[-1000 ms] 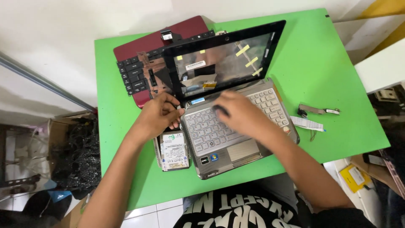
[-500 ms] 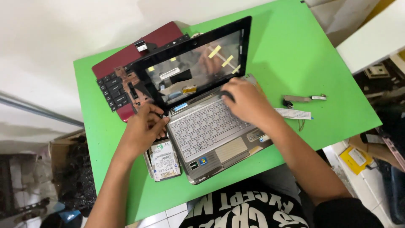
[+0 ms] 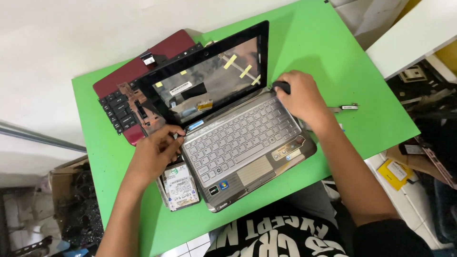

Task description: Fitting and inspecting a keyboard assembly onto a laptop chassis, ensuring all clips are engaged.

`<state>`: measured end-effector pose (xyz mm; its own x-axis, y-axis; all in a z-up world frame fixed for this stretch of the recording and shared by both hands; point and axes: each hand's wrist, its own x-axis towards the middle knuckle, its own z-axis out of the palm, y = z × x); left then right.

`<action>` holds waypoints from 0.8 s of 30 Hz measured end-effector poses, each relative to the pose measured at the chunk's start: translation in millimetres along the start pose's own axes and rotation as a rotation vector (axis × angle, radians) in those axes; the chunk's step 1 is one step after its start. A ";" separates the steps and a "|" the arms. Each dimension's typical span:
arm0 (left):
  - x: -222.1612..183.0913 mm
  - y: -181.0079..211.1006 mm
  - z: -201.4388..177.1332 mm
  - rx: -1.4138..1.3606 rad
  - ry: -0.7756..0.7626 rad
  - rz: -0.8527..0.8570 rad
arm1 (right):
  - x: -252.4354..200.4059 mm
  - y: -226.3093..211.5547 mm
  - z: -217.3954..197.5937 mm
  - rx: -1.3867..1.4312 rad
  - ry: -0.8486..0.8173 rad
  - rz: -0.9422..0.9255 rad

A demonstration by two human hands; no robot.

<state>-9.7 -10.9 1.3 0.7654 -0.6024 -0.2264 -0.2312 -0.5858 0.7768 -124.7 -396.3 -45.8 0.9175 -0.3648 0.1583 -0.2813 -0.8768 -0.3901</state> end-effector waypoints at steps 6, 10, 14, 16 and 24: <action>-4.0 -7.4 7.5 0.507 0.191 0.246 | -4.0 -5.9 -8.2 0.048 -0.015 -0.011; -17.1 28.6 16.6 0.545 0.221 0.497 | 7.1 -4.5 -5.5 0.070 0.006 -0.001; -9.8 17.3 29.3 0.569 0.103 0.718 | 1.2 -0.2 -14.8 0.112 -0.014 0.006; -9.0 13.4 30.5 0.567 0.070 0.673 | -10.6 0.6 -20.6 0.125 -0.040 0.007; -4.1 9.2 29.5 0.607 0.025 0.636 | -22.8 4.6 -29.3 0.109 -0.095 -0.103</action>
<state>-32.7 -29.8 -8.0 0.3943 -0.9047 0.1612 -0.8921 -0.3347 0.3035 -155.1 -401.2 -24.6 0.9638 -0.2390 0.1181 -0.1570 -0.8669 -0.4731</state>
